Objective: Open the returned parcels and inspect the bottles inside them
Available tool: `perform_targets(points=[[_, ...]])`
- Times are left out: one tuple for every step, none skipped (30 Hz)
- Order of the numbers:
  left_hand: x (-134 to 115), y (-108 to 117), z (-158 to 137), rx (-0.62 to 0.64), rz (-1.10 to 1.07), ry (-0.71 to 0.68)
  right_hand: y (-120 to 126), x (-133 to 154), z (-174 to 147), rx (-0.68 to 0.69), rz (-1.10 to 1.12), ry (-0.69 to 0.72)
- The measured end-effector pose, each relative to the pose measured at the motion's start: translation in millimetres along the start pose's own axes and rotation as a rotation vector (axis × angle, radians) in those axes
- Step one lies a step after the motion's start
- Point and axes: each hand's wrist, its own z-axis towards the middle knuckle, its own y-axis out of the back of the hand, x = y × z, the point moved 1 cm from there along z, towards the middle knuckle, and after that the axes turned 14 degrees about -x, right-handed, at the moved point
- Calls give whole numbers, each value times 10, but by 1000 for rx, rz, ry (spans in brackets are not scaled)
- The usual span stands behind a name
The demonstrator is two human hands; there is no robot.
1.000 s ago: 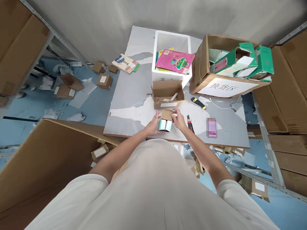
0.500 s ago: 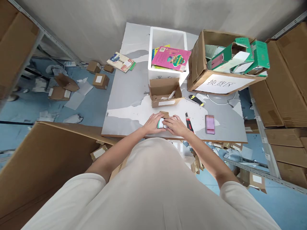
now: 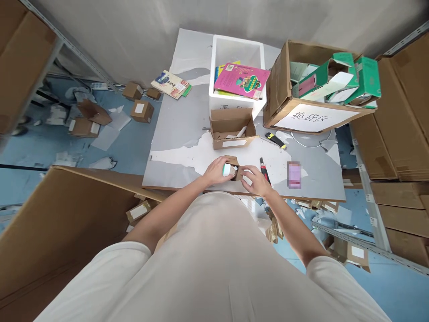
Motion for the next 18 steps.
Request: perform_targets(points=[[7, 7, -9, -4, -25, -4, -14, -2, -59, -15, -11, -31], [18, 22, -23, -2, -53, -8, -34, 1, -111, -21, -24, -60], [33, 43, -40, 7, -81, -11, -58, 9, -152, -19, -40, -83], [52, 70, -58, 20, -106, -12, -84, 23, -181, -13, -57, -100], [74, 100, -76, 31, -128, -11, -111, 41, -197, -7, -76, -112], [98, 131, -91, 43, -147, -10, -136, 62, -202, -1, -98, -120], [126, 161, -102, 53, -164, -8, -158, 84, -198, 4, -120, -124], [158, 190, -109, 61, -181, -4, -178, 106, -186, 7, -142, -126], [192, 216, -111, 68, -202, 5, -194, 126, -171, 9, -163, -127], [228, 240, -108, 77, -227, 20, -208, 143, -155, 14, -182, -129], [265, 263, -102, 87, -252, 41, -219, 158, -139, 22, -199, -133], [298, 286, -94, 97, -270, 66, -227, 169, -124, 33, -215, -140], [326, 309, -86, 107, -275, 89, -232, 177, -110, 47, -231, -150], [344, 334, -78, 120, -264, 101, -234, 184, -95, 62, -247, -159], [350, 358, -73, 135, -238, 92, -234, 190, -79, 77, -263, -165], [342, 379, -71, 155, -195, 61, -230, 198, -60, 87, -284, -167], [324, 396, -74, 176, -138, 16, -225, 208, -37, 96, -310, -161], [296, 406, -83, 198, -73, -32, -219, 221, -10, 106, -338, -145]])
